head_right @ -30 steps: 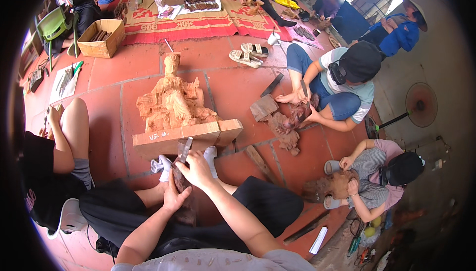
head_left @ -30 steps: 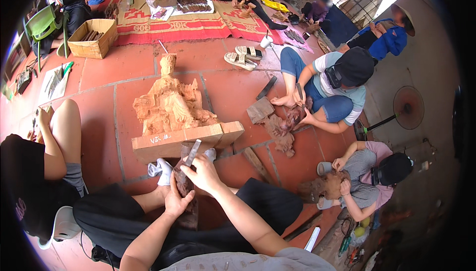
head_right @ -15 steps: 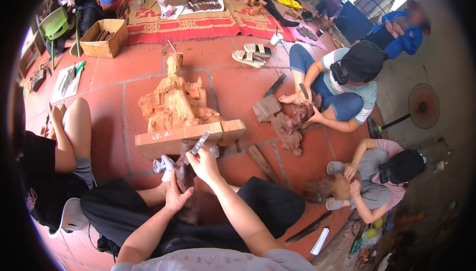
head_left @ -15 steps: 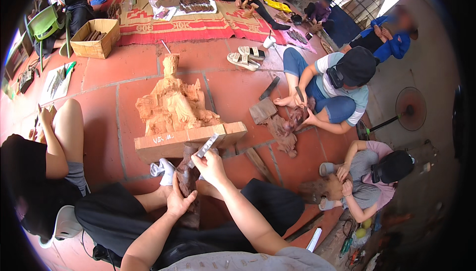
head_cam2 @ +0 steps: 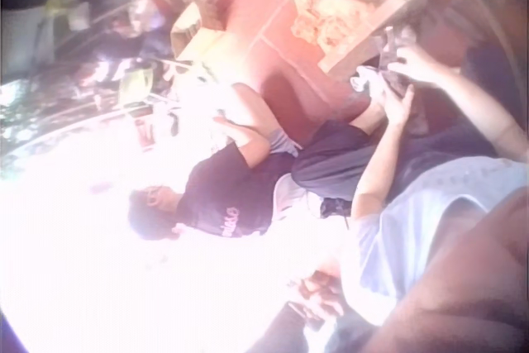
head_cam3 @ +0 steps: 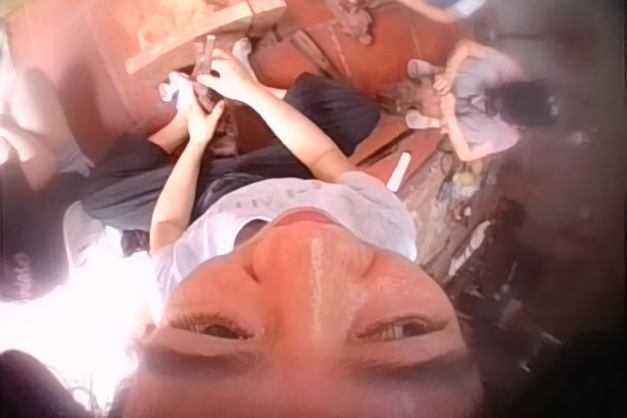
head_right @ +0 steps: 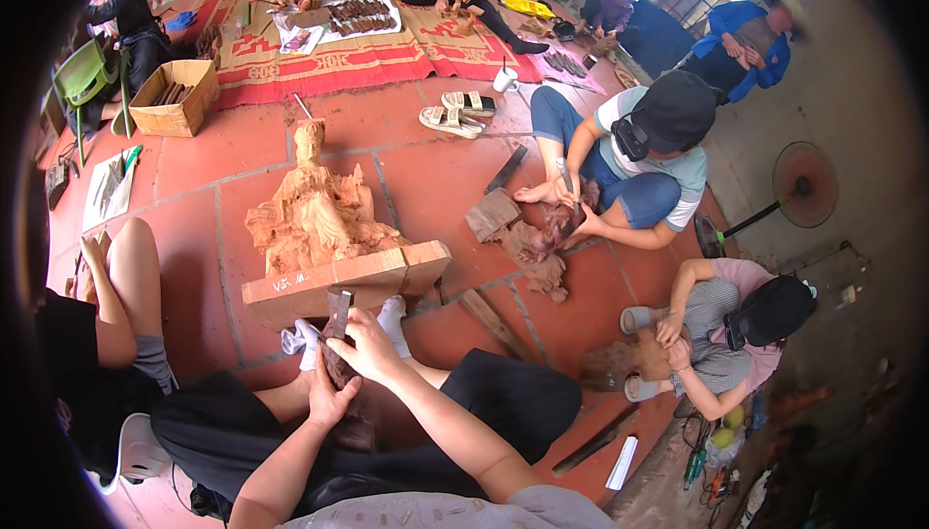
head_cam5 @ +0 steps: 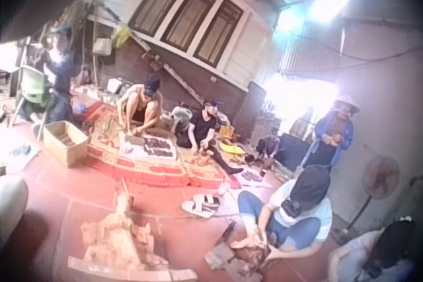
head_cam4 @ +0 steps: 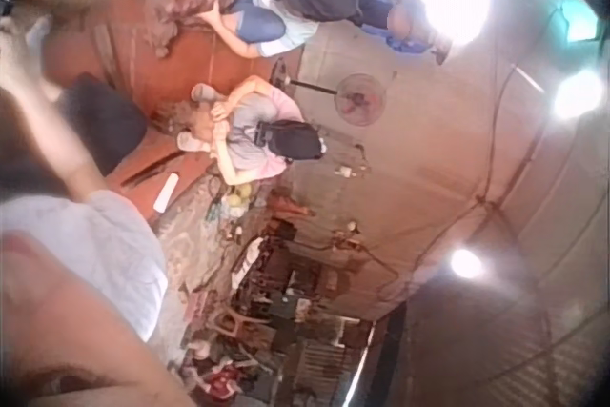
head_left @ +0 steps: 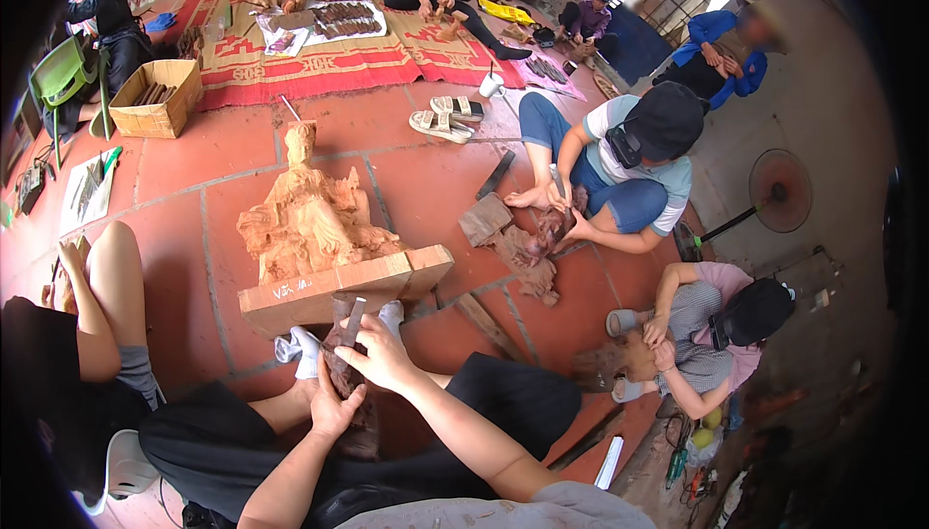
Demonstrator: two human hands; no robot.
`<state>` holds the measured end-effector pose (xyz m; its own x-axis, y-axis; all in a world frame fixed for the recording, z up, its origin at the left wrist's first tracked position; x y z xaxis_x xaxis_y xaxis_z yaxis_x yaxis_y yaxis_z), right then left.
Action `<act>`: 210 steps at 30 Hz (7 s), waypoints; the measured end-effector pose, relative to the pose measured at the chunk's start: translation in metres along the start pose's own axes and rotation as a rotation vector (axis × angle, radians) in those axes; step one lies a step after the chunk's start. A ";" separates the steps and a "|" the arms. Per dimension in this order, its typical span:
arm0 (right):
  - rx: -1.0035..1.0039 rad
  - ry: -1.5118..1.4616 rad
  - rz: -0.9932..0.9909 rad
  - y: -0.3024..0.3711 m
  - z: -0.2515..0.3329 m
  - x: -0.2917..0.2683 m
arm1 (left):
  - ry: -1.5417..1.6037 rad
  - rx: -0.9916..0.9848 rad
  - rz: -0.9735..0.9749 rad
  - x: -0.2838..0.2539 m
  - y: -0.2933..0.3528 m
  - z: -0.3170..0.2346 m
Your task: The person carves a small wooden figurine using a chisel and mallet while seated on the floor. They repeatedly strike the chisel to shape the wood and occasionally pause to inspect the work.
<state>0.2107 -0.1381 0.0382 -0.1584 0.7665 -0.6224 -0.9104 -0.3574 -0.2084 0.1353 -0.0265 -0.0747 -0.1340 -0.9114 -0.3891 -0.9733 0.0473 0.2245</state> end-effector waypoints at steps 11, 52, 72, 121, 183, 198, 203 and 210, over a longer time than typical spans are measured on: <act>-0.322 0.199 -0.201 -0.001 0.028 -0.018 | 0.057 -0.144 0.082 -0.004 0.002 -0.008; 0.331 -0.530 -0.085 -0.003 -0.051 -0.003 | -0.032 -0.136 0.089 0.001 -0.001 0.004; 0.392 -0.687 -0.209 0.014 -0.062 -0.024 | 0.009 -0.106 0.220 -0.004 0.003 0.000; -0.117 -0.066 -0.163 0.076 0.035 0.000 | 0.708 -0.441 0.531 0.016 0.070 -0.047; -0.069 0.030 -0.040 0.078 0.035 0.027 | 0.599 -0.351 0.330 -0.011 0.067 -0.028; -0.068 0.032 -0.115 0.063 0.035 0.013 | 0.700 -0.253 0.311 -0.012 0.049 -0.048; -0.070 0.030 -0.044 0.078 0.037 0.027 | 0.588 -0.318 0.310 -0.013 0.064 -0.029; -0.089 0.071 -0.102 0.069 0.038 0.022 | 0.688 -0.285 0.331 -0.012 0.053 -0.030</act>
<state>0.1296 -0.1254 0.0385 -0.0368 0.7629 -0.6455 -0.8824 -0.3280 -0.3373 0.0907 -0.0255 -0.0312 -0.1723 -0.9200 0.3521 -0.8061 0.3371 0.4863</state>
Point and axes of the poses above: each hand's wrist, its own y-axis away from the middle knuckle, its own x-axis out of the palm, z = x × y, the point moved 9 cm from there along -y, towards the middle knuckle, and after that the axes turned 3 degrees about -x, right-handed, at the moved point
